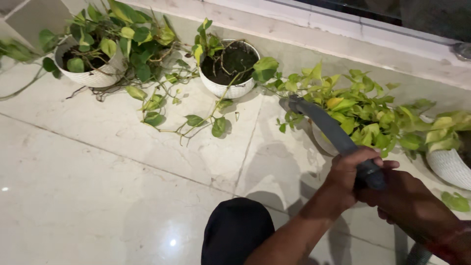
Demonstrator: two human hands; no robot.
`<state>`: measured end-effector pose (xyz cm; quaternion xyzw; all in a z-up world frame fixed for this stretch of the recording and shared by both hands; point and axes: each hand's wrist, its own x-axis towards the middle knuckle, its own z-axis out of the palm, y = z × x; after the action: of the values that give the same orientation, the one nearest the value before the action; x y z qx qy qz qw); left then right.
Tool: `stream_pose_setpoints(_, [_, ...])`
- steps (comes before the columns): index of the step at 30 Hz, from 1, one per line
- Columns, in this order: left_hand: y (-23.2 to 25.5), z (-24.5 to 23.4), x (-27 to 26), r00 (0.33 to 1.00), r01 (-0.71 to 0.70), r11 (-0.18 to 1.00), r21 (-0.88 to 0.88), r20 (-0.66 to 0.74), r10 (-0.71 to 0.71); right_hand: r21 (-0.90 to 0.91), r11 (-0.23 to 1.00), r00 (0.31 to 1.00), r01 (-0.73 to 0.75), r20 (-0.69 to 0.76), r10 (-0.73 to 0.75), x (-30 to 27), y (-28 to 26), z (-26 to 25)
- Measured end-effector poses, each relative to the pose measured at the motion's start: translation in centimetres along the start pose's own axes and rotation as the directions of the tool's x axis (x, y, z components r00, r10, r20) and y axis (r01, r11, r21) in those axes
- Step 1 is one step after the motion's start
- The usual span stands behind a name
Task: The person cleans the areas around several potted plants using a vacuum hose.
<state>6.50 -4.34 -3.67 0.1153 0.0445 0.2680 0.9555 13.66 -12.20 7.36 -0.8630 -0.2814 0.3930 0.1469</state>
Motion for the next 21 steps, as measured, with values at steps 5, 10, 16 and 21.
stream_pose_setpoints(5, [0.7, -0.6, -0.3, 1.0, 0.004, 0.999, -0.034, -0.013, -0.005, -0.145, 0.988, 0.999, -0.051, -0.007, 0.05, -1.5, -2.9, 0.7])
stream_pose_setpoints(10, [2.2, -0.4, -1.6, 0.999, 0.024, 0.999, -0.038, -0.033, -0.026, -0.162, 0.987, 0.998, 0.001, 0.062, 0.009, -0.7, -3.2, 1.2])
stream_pose_setpoints(16, [4.0, 0.8, -3.5, 0.986, -0.044, 0.999, 0.01, -0.162, 0.045, 0.06, 0.997, 0.981, 0.058, 0.183, -0.068, 0.8, -2.3, 2.1])
stream_pose_setpoints(21, [5.8, 1.2, -5.2, 0.975, -0.068, 0.996, 0.053, -0.209, 0.077, 0.003, 0.996, 0.975, 0.089, 0.206, -0.087, 0.3, -4.1, 3.5])
